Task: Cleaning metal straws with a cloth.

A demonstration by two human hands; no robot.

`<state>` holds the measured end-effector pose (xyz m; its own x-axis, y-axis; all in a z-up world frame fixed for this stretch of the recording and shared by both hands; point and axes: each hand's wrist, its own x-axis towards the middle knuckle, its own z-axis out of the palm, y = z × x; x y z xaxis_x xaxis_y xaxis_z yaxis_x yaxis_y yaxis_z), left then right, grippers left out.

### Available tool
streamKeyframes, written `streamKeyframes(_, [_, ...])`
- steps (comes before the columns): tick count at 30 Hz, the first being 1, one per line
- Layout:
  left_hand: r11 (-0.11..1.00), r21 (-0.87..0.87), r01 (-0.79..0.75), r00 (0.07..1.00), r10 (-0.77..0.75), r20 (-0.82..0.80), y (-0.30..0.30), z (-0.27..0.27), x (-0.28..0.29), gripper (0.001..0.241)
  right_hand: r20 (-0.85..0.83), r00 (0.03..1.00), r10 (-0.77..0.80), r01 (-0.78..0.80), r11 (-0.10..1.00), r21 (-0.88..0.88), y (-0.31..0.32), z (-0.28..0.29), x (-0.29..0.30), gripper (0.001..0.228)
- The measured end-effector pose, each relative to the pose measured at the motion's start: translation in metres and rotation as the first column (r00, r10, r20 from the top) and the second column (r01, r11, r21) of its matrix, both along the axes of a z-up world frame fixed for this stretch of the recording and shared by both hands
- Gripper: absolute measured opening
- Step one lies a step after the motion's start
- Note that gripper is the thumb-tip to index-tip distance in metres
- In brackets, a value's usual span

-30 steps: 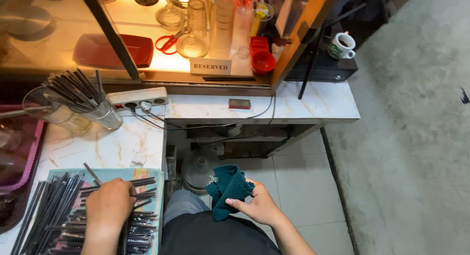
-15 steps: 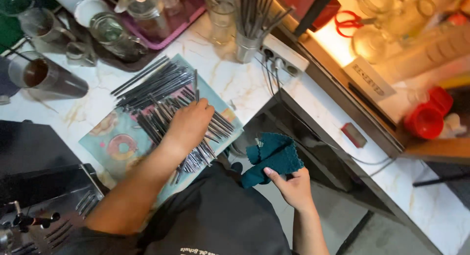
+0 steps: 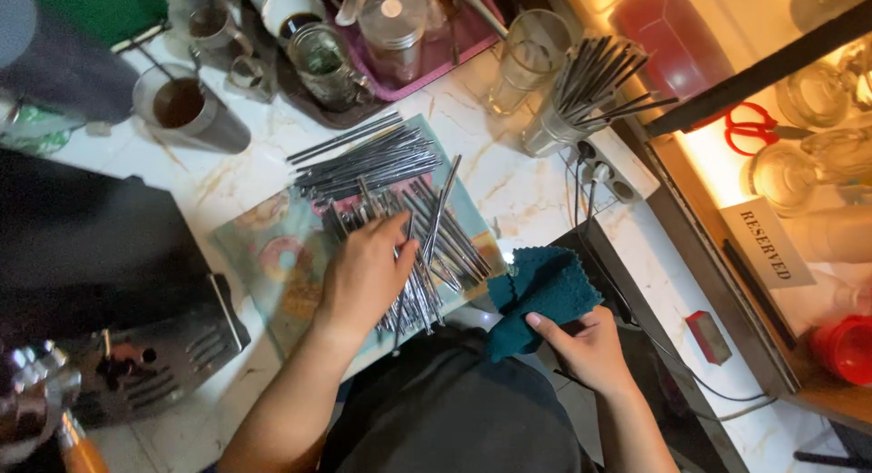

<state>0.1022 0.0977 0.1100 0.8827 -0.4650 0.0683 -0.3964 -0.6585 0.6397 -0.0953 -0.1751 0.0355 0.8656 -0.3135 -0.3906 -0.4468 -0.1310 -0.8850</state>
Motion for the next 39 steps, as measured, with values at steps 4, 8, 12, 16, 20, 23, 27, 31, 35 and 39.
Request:
streamKeyframes(4, [0.888,-0.441,-0.13,0.971,0.024,-0.239,0.013,0.012,-0.021,0.019,0.223,0.967,0.119,-0.154,0.978,0.144,-0.015,0.003,0.0,0.012])
streamKeyframes(8, [0.389,-0.851,-0.352,0.877,-0.181,-0.445,0.008,0.007,-0.068,0.008,0.28,0.936,0.213,-0.288,0.92,0.264,-0.046,-0.036,-0.022,0.014])
streamKeyframes(12, [0.064,-0.823,-0.564,0.81,-0.153,-0.567,-0.032,-0.039,-0.148,0.009,0.353,0.925,0.142,-0.3,0.842,0.448,-0.041,-0.063,-0.053,0.019])
streamKeyframes(16, [0.276,-0.722,-0.635,0.716,-0.14,-0.684,-0.083,-0.108,-0.228,0.017,0.466,0.877,0.117,-0.344,0.83,0.439,-0.011,-0.051,-0.076,0.033])
streamKeyframes(20, [0.489,-0.546,-0.68,0.575,-0.106,-0.811,-0.091,-0.125,-0.271,0.024,0.496,0.835,0.238,-0.479,0.757,0.445,-0.007,-0.059,-0.087,0.031])
streamKeyframes(23, [0.516,-0.54,-0.666,0.519,-0.199,-0.831,-0.085,-0.104,-0.278,0.026,0.61,0.727,0.316,-0.575,0.765,0.29,-0.001,-0.02,-0.094,0.03])
streamKeyframes(27, [0.506,-0.544,-0.669,0.489,-0.251,-0.835,-0.077,-0.112,-0.306,0.023,0.491,0.832,0.26,-0.483,0.773,0.41,-0.007,-0.044,-0.105,0.031])
streamKeyframes(31, [0.529,-0.649,-0.547,0.6,-0.292,-0.745,-0.062,-0.12,-0.311,0.021,0.525,0.804,0.279,-0.472,0.836,0.279,-0.024,-0.047,-0.095,0.029])
streamKeyframes(35, [0.575,-0.658,-0.485,0.652,-0.263,-0.711,-0.036,-0.119,-0.316,0.023,0.532,0.845,0.06,-0.296,0.881,0.369,-0.039,-0.015,-0.079,0.034])
streamKeyframes(39, [0.661,-0.587,-0.467,0.676,-0.162,-0.719,0.007,-0.102,-0.323,0.023,0.601,0.798,-0.028,-0.279,0.867,0.412,-0.06,-0.015,-0.073,0.034])
